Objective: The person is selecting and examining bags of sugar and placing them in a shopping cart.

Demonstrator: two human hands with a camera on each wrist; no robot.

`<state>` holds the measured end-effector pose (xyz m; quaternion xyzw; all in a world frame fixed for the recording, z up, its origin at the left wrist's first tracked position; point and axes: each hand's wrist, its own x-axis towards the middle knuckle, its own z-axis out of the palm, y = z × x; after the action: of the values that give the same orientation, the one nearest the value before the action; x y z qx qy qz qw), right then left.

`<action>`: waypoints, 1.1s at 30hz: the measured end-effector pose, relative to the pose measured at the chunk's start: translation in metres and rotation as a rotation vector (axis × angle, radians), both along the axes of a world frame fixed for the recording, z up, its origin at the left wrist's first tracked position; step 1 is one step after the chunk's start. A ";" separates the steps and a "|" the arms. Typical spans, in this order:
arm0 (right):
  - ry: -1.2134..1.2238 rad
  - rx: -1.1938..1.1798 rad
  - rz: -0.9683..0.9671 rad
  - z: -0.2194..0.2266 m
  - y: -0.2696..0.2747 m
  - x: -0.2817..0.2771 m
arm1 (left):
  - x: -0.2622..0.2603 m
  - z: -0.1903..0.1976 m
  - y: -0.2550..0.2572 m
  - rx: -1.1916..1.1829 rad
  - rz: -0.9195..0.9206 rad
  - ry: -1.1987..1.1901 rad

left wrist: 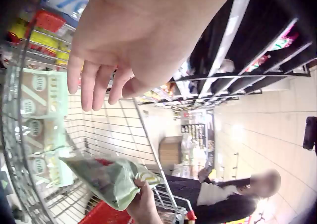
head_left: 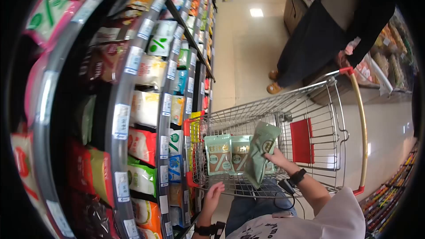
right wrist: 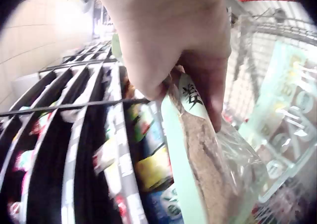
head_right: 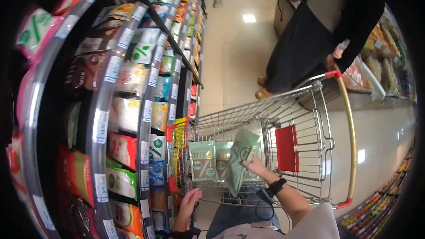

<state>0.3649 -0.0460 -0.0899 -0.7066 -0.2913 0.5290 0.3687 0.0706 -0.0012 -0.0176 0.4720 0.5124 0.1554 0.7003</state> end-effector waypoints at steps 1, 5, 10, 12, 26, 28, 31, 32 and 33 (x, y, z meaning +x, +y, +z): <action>0.010 0.016 0.043 0.030 0.006 -0.009 | 0.013 0.016 0.007 0.125 -0.065 0.032; -0.166 0.156 0.323 0.118 0.018 -0.062 | 0.050 0.061 0.024 0.493 -0.278 -0.042; -0.291 0.287 0.426 0.184 0.016 -0.135 | 0.037 0.091 0.021 0.160 -0.095 -0.372; -0.232 0.561 0.418 0.191 0.008 -0.152 | 0.031 0.110 0.026 0.163 -0.009 -0.319; 0.139 0.264 0.342 0.185 0.015 -0.085 | -0.009 0.105 0.040 -0.027 0.489 -0.589; 0.193 0.232 0.257 0.188 0.009 -0.100 | -0.006 0.110 0.037 -0.023 0.480 -0.547; 0.224 0.274 0.158 0.194 -0.001 -0.112 | -0.006 0.099 0.035 -0.068 0.469 -0.522; 0.218 0.264 0.153 0.187 -0.001 -0.110 | -0.006 0.098 0.035 -0.074 0.466 -0.508; 0.213 0.255 0.150 0.187 -0.001 -0.109 | -0.006 0.098 0.035 -0.080 0.464 -0.493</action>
<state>0.2557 -0.0468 0.0970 -0.5704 -0.3672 0.5855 0.4438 0.0643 0.0335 0.0807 0.2634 0.4270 0.4000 0.7670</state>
